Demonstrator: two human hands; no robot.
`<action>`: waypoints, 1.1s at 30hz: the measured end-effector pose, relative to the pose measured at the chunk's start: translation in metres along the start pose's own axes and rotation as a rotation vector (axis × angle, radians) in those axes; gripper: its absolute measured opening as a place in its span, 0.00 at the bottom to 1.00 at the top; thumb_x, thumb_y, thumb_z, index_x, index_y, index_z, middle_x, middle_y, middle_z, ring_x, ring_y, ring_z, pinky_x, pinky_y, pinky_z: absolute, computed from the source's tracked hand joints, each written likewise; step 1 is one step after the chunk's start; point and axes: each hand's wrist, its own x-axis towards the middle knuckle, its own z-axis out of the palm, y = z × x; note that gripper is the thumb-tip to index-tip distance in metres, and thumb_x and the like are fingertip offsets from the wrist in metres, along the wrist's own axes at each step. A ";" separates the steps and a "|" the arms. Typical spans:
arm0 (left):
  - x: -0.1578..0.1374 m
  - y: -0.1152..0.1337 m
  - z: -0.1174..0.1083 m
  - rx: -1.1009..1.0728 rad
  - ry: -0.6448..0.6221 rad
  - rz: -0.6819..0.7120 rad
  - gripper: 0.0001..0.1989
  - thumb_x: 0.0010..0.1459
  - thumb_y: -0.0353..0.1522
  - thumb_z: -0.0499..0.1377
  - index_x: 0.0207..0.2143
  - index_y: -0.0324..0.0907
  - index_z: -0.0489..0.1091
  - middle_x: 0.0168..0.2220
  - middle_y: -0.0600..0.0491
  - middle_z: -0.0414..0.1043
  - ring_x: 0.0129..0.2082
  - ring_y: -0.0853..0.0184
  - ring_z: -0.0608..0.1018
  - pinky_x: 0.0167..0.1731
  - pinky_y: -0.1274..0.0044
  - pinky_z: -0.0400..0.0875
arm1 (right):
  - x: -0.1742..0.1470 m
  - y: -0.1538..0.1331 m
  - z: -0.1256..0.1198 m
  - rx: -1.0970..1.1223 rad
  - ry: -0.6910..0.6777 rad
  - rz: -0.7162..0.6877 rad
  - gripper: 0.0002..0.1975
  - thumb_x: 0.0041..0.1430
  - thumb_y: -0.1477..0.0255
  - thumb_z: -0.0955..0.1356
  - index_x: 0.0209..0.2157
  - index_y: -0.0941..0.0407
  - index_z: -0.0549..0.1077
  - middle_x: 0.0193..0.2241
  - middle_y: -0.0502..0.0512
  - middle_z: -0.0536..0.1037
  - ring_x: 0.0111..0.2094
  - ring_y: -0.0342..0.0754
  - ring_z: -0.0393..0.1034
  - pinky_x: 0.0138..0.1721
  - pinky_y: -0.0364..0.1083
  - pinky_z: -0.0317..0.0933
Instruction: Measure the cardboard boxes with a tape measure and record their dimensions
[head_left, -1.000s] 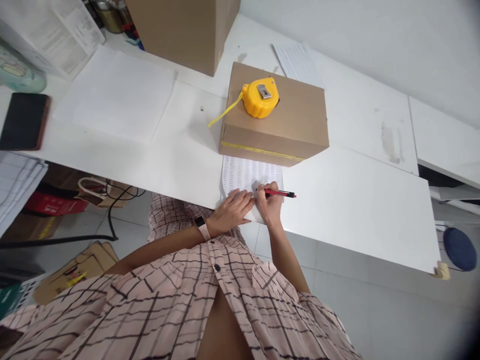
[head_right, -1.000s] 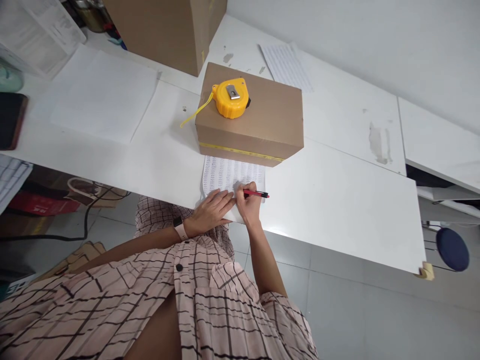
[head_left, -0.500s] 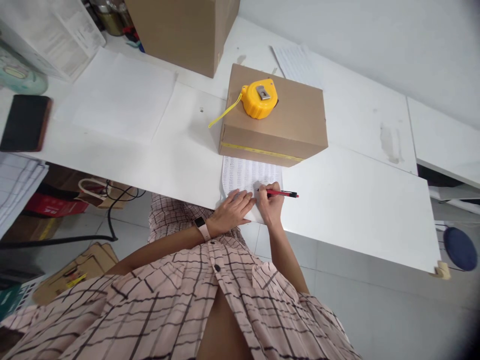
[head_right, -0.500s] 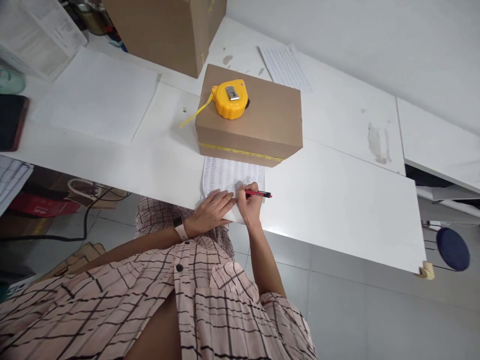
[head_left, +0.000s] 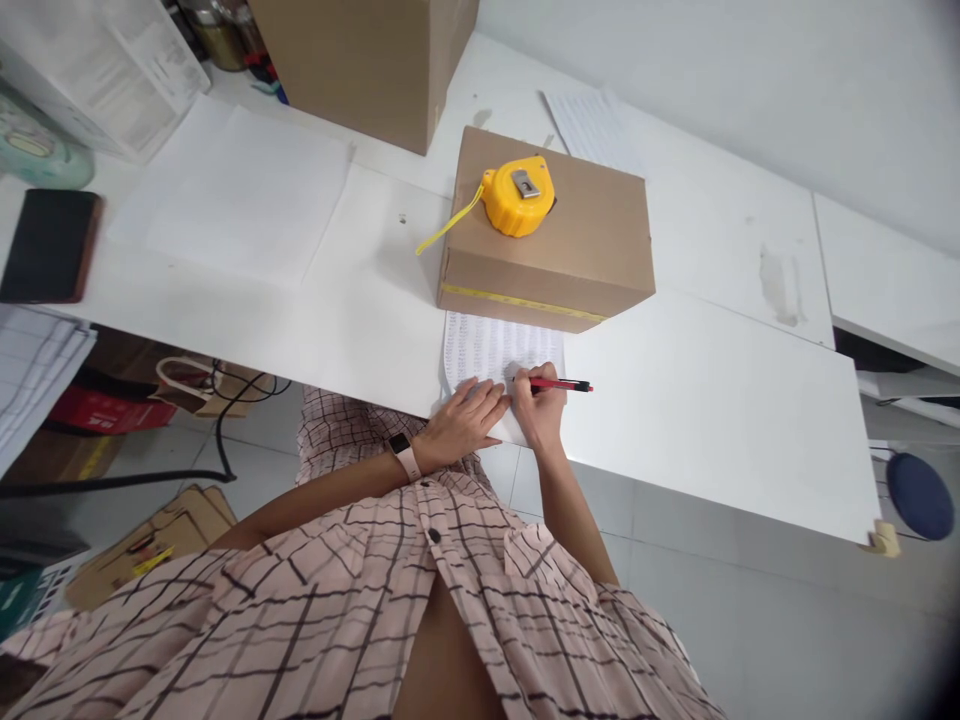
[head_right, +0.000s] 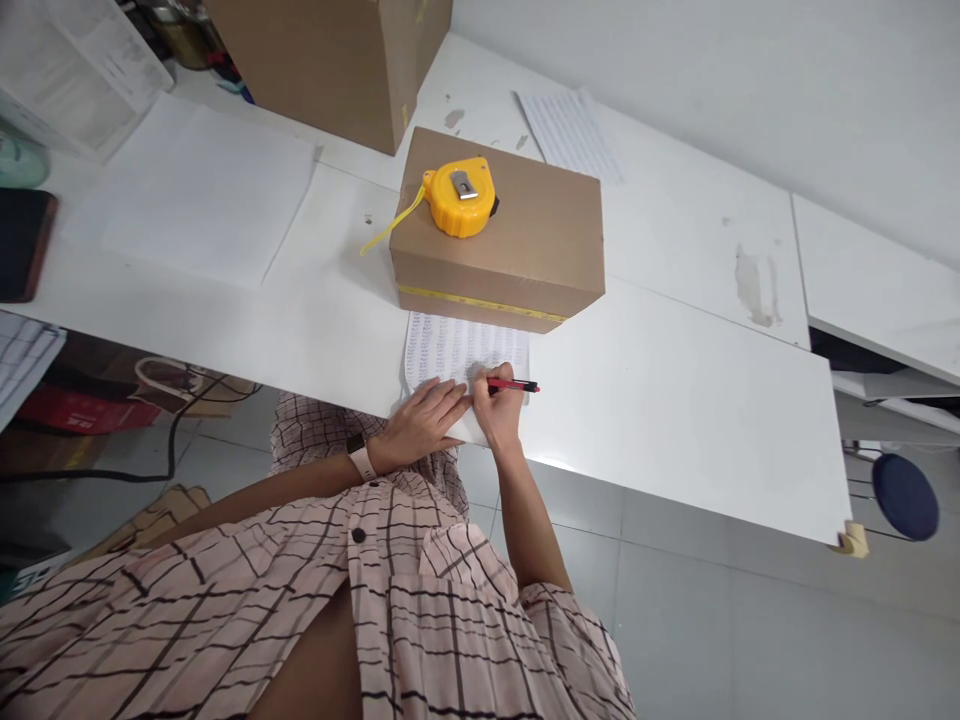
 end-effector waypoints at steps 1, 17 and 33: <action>0.000 0.000 0.000 -0.003 -0.004 -0.003 0.35 0.69 0.49 0.50 0.66 0.31 0.59 0.65 0.36 0.63 0.66 0.51 0.65 0.67 0.59 0.55 | 0.000 0.001 0.000 0.003 0.007 0.008 0.12 0.60 0.70 0.66 0.26 0.52 0.59 0.21 0.42 0.61 0.24 0.42 0.58 0.30 0.44 0.55; 0.001 0.000 -0.001 -0.024 -0.015 -0.008 0.35 0.68 0.49 0.51 0.66 0.31 0.59 0.65 0.37 0.63 0.66 0.51 0.65 0.68 0.60 0.55 | 0.000 -0.003 0.000 -0.016 0.011 -0.006 0.11 0.61 0.69 0.66 0.26 0.52 0.59 0.21 0.42 0.62 0.25 0.42 0.59 0.31 0.44 0.56; 0.001 0.000 -0.003 -0.062 -0.048 -0.021 0.34 0.69 0.48 0.50 0.67 0.32 0.59 0.66 0.37 0.62 0.67 0.51 0.64 0.68 0.60 0.54 | 0.000 -0.001 -0.002 0.005 -0.005 0.031 0.12 0.60 0.70 0.66 0.26 0.52 0.58 0.21 0.42 0.61 0.24 0.42 0.58 0.30 0.44 0.55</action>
